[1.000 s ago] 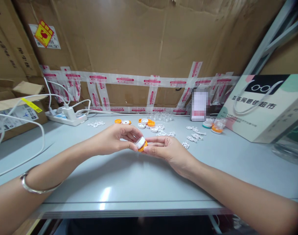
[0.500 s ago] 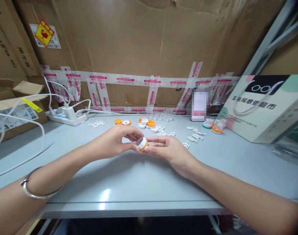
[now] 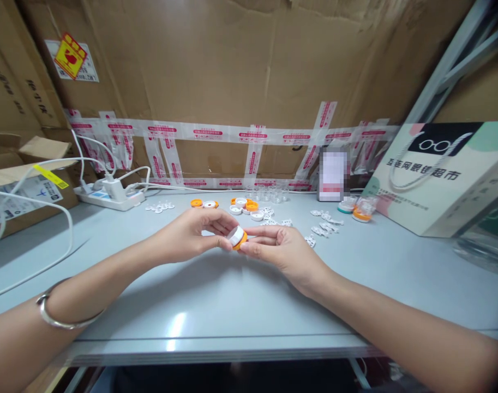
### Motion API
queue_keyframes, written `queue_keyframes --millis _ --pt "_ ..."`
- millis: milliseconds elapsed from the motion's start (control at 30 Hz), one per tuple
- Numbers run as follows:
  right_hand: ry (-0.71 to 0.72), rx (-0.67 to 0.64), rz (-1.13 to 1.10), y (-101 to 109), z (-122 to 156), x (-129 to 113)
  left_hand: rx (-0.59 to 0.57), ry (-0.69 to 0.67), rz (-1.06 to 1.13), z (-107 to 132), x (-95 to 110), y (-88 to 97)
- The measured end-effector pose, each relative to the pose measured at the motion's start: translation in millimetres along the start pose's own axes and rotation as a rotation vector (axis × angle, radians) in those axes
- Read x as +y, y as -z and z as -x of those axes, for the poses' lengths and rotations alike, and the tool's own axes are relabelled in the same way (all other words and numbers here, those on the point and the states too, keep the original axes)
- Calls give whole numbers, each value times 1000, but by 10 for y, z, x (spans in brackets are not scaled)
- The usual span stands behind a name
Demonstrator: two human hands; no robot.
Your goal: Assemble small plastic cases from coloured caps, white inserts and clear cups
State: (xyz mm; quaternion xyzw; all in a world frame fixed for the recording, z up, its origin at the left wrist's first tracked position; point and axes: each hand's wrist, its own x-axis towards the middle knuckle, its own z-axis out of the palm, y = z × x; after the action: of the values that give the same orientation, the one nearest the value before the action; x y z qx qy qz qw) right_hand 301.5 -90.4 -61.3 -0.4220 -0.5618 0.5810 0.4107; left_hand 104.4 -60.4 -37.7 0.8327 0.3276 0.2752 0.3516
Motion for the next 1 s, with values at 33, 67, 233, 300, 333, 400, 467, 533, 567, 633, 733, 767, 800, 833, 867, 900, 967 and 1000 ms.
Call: queue_keyframes --millis 33,67,233,300,333,400,467,533,567,633,733,767,800,833,867,900,967,1000 --pt "-2 0 -6 1 -3 3 -1 15 24 -8 0 -4" --pt "-2 -2 -12 3 -7 6 -4 32 47 -15 -1 -8" --pt "-15 -6 -35 22 -30 25 -45 75 134 -35 -14 -19" --pt "-16 -23 -48 29 -36 31 -45 75 145 -35 -17 -20" --pt "-14 -34 -55 32 -39 34 -45 73 146 -35 -16 -21" --pt "-10 -50 -69 36 -42 37 -48 71 147 -34 -11 -22" --pt "-10 -58 -79 38 -42 38 -47 73 143 -35 -4 -24" --pt "-13 -57 -83 40 -39 34 -38 81 133 -37 -2 -26" --pt "-17 -54 -84 40 -36 31 -33 79 126 -38 -2 -28" --pt "-26 -44 -86 38 -29 23 -20 62 110 -38 -7 -29" --pt "-35 -50 -84 32 -22 14 7 15 65 -30 -16 -28" --pt "-37 -50 -83 30 -22 13 16 -1 44 -26 -17 -26" --pt "-39 -49 -82 28 -22 14 22 -16 21 -21 -16 -24" --pt "-40 -48 -81 25 -23 15 27 -29 0 -17 -15 -22" --pt "-41 -46 -81 23 -25 17 30 -40 -19 -13 -12 -19" --pt "-41 -44 -81 22 -26 18 31 -50 -35 -10 -8 -17" --pt "-44 -41 -80 18 -26 16 31 -62 -60 -6 -1 -14" --pt "-48 -39 -80 16 -25 13 32 -67 -71 -5 1 -13"
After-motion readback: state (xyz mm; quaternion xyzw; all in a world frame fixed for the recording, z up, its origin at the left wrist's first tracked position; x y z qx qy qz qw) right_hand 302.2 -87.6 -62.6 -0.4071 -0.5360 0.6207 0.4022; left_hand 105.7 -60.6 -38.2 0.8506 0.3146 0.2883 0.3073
